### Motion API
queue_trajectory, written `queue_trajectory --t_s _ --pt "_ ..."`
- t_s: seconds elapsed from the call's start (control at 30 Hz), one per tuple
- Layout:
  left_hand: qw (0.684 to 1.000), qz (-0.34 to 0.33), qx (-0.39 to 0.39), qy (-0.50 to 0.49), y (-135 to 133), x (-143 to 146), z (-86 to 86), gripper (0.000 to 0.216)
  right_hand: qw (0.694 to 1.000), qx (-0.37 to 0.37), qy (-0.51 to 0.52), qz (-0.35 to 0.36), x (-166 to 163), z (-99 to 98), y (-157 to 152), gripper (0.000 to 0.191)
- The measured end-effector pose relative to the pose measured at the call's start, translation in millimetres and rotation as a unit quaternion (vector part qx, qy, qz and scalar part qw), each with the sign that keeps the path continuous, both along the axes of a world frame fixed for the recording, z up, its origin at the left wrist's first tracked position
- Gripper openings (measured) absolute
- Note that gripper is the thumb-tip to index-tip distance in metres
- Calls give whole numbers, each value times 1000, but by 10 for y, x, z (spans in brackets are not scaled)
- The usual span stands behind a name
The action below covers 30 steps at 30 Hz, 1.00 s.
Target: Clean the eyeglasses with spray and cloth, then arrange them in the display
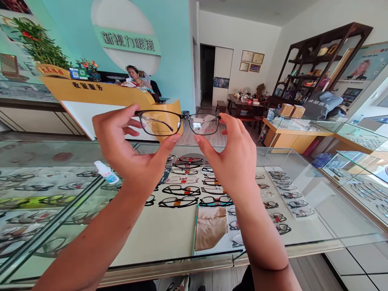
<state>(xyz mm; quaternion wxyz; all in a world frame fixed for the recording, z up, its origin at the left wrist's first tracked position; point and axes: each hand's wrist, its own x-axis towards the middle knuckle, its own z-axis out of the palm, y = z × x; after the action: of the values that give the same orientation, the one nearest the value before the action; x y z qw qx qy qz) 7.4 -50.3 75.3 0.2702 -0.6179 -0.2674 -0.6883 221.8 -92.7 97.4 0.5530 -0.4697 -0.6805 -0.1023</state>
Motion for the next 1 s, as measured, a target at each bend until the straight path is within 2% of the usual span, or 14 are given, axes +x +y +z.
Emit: queue_trajectory --t_s 0.3,0.53,0.8,1.0 --pt "993 -84 -62 -53 -11 108 -96 72 999 8 6 -38 -77 -17 -18 55" --pt "989 -127 -57 -43 25 80 -110 81 999 20 1 -37 -100 -21 -8 53" --pt "992 -93 -63 -48 66 61 -114 84 999 2 6 -34 -96 -23 -9 57" --pt "997 -67 20 -18 119 47 -88 84 999 30 15 -33 -102 -35 -3 53"
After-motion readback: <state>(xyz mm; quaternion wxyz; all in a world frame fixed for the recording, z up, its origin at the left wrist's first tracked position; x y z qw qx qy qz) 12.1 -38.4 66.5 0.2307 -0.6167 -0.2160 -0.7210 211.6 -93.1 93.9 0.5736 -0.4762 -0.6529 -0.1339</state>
